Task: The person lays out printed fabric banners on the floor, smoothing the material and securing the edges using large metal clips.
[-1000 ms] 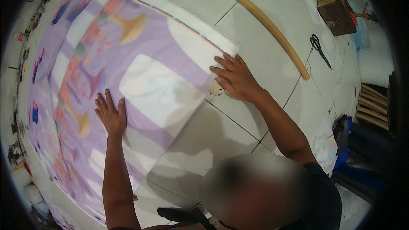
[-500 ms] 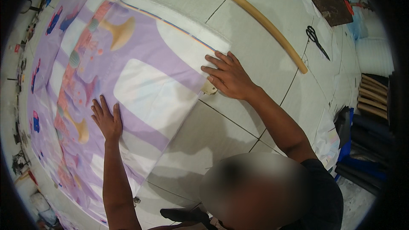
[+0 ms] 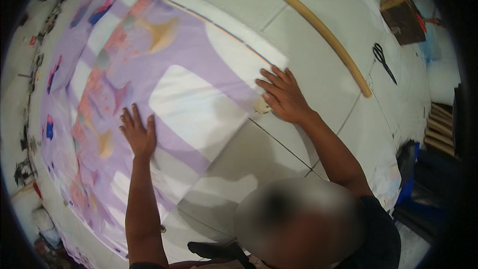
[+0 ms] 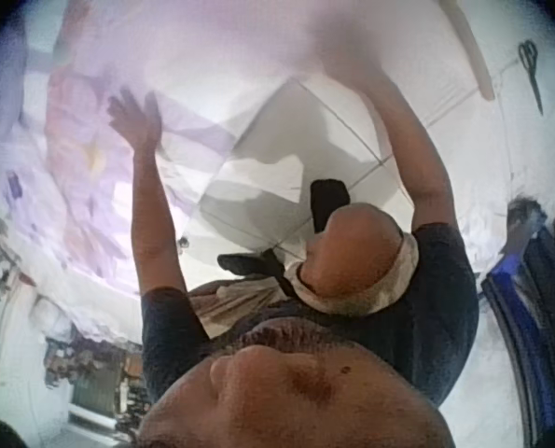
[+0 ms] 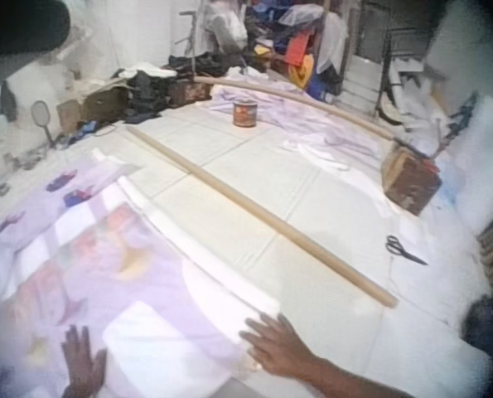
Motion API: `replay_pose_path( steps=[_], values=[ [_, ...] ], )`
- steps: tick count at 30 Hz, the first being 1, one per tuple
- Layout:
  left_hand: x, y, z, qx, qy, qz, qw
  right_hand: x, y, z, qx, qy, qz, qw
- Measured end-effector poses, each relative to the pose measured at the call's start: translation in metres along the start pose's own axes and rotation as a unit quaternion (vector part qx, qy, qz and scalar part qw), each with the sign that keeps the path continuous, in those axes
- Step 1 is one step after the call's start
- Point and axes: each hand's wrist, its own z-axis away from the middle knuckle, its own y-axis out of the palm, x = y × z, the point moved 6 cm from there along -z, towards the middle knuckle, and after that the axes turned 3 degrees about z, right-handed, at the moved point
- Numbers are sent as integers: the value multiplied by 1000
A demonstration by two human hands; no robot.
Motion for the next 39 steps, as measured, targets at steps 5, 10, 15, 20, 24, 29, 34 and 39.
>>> replay_pose_path(
  steps=[5, 10, 15, 20, 24, 29, 34, 39],
  values=[
    [-12, -7, -4, 22, -15, 28, 999, -4, 0, 5, -10, 8, -6, 1000],
    [-11, -13, -3, 16, -16, 43, 999, 0, 3, 2, -6, 5, -14, 1000],
    [-11, -19, -9, -29, 3, 63, 998, -1, 2, 1, 8, 17, -12, 1000],
    [-12, -26, -52, -54, 47, 120, 990, 2, 3, 0, 9, 20, -18, 1000],
    [-5, -18, -62, 8, 15, 41, 999, -2, 4, 3, -6, 14, -17, 1000],
    [5, -10, -59, 24, 12, 42, 999, -1, 4, 2, -19, 3, -21, 1000],
    [4, -6, -55, 10, 16, 34, 999, -3, 4, 2, -21, 8, -23, 999],
    [3, -6, -56, 19, 11, 37, 999, -4, 3, 3, -28, 4, -36, 999]
  ],
)
